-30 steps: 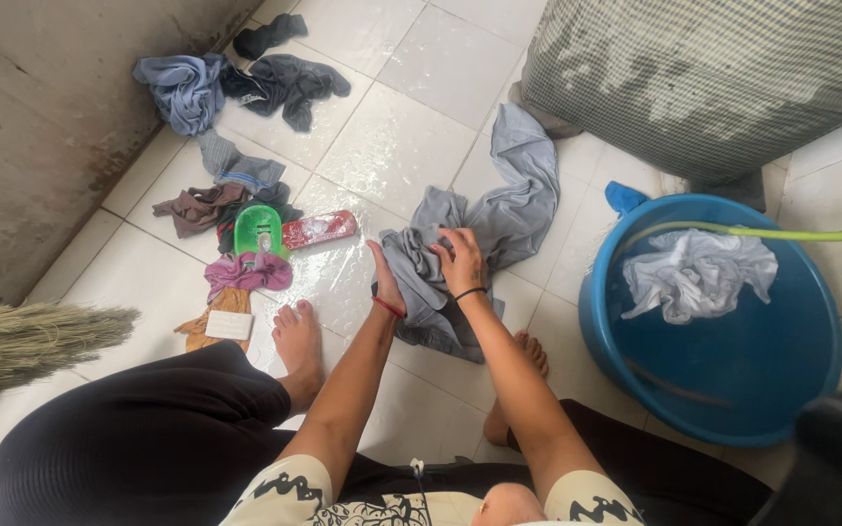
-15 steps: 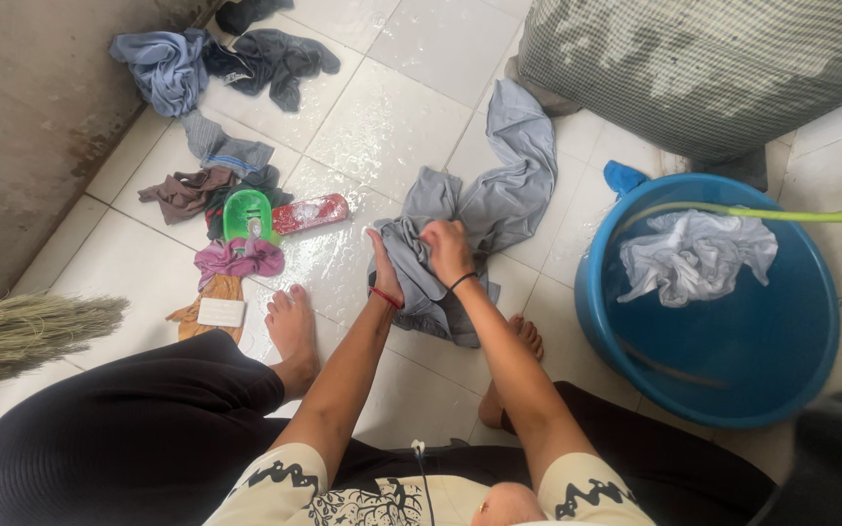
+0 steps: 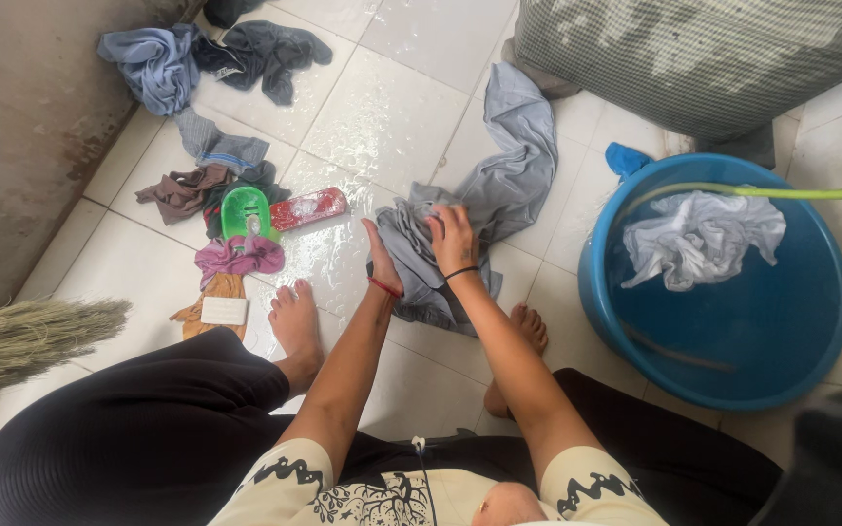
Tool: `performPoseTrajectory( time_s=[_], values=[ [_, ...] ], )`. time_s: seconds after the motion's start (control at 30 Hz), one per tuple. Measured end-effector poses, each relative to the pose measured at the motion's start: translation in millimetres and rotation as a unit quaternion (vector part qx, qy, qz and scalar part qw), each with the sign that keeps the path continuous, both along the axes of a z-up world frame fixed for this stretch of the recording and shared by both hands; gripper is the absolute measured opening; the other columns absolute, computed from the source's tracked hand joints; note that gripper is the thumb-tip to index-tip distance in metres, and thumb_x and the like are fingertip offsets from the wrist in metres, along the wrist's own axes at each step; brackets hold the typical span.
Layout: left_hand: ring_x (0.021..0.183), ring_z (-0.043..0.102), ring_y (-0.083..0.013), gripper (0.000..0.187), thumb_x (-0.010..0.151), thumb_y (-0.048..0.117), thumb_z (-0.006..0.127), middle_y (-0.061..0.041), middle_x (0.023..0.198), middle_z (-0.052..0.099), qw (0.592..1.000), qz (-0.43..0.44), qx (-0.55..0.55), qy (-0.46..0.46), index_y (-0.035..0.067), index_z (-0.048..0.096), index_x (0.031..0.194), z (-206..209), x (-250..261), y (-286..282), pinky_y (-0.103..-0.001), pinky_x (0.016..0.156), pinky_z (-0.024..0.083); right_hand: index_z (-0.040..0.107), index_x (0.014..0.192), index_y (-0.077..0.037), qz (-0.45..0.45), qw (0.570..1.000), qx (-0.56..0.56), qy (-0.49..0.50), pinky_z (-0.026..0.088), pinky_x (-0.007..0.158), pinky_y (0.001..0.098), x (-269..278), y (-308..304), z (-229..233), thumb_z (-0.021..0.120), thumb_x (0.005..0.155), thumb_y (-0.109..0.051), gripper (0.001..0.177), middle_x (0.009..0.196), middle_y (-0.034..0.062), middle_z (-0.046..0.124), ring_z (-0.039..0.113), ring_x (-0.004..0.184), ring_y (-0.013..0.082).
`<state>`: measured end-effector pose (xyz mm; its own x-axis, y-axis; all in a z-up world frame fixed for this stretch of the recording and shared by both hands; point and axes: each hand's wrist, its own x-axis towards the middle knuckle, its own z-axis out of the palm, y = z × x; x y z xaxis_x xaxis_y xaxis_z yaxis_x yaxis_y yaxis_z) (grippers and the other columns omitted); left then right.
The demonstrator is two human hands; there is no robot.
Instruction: The person scrubs a pair of grey trousers on a tiled floor using a red brush and soap. They repeatedly rub the fabric, flip the trousers over to clean different sections, and wring out the garment to remove excess water.
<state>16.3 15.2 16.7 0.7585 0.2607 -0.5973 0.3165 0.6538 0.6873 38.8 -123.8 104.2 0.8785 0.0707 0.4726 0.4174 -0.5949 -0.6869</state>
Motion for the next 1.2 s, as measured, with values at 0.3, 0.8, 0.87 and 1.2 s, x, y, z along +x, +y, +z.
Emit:
performPoseTrajectory(
  time_s=[0.3, 0.8, 0.87, 1.2],
  values=[
    [0.158, 0.000, -0.0240, 0.128, 0.073, 0.096, 0.032, -0.008, 0.173, 0.000, 0.999, -0.031, 0.026, -0.008, 0.012, 0.003, 0.164, -5, -2, -10, -0.044, 0.125, 0.003, 0.060, 0.099, -0.008, 0.156, 0.985, -0.056, -0.041, 0.051, 0.083, 0.0452, 7, -10, -8, 0.064, 0.092, -0.004, 0.009, 0.095, 0.0078, 0.067, 0.064, 0.095, 0.0328],
    [0.157, 0.011, -0.0284, 0.132, 0.070, 0.096, 0.039, -0.012, 0.172, 0.009, 0.999, 0.004, -0.045, -0.001, 0.010, 0.005, 0.164, 13, -6, -5, -0.047, 0.125, 0.013, 0.071, 0.099, -0.014, -0.021, 0.999, -0.044, 0.017, 0.054, 0.074, 0.0435, -3, 2, 11, 0.069, 0.095, -0.012, 0.006, 0.104, 0.0062, 0.068, 0.067, 0.095, 0.0309],
    [0.157, 0.004, -0.0278, 0.131, 0.069, 0.096, 0.036, -0.010, 0.172, 0.003, 0.999, -0.001, -0.021, 0.028, 0.015, 0.003, 0.165, 17, -5, -7, -0.048, 0.124, 0.007, 0.071, 0.097, -0.014, -0.013, 0.993, -0.114, -0.010, 0.053, 0.075, 0.0441, -3, 1, 15, 0.068, 0.093, -0.007, 0.008, 0.102, 0.0055, 0.068, 0.064, 0.098, 0.0311],
    [0.154, 0.031, -0.0297, 0.126, 0.078, 0.094, 0.043, -0.016, 0.168, 0.030, 0.990, 0.003, -0.090, -0.106, 0.003, 0.021, 0.162, 1, -10, 4, -0.043, 0.125, 0.026, 0.057, 0.109, -0.004, 0.171, 0.985, 0.018, 0.022, 0.051, 0.078, 0.0431, -5, -1, -22, 0.061, 0.098, 0.000, 0.013, 0.092, 0.0140, 0.067, 0.067, 0.087, 0.0348]
  ],
)
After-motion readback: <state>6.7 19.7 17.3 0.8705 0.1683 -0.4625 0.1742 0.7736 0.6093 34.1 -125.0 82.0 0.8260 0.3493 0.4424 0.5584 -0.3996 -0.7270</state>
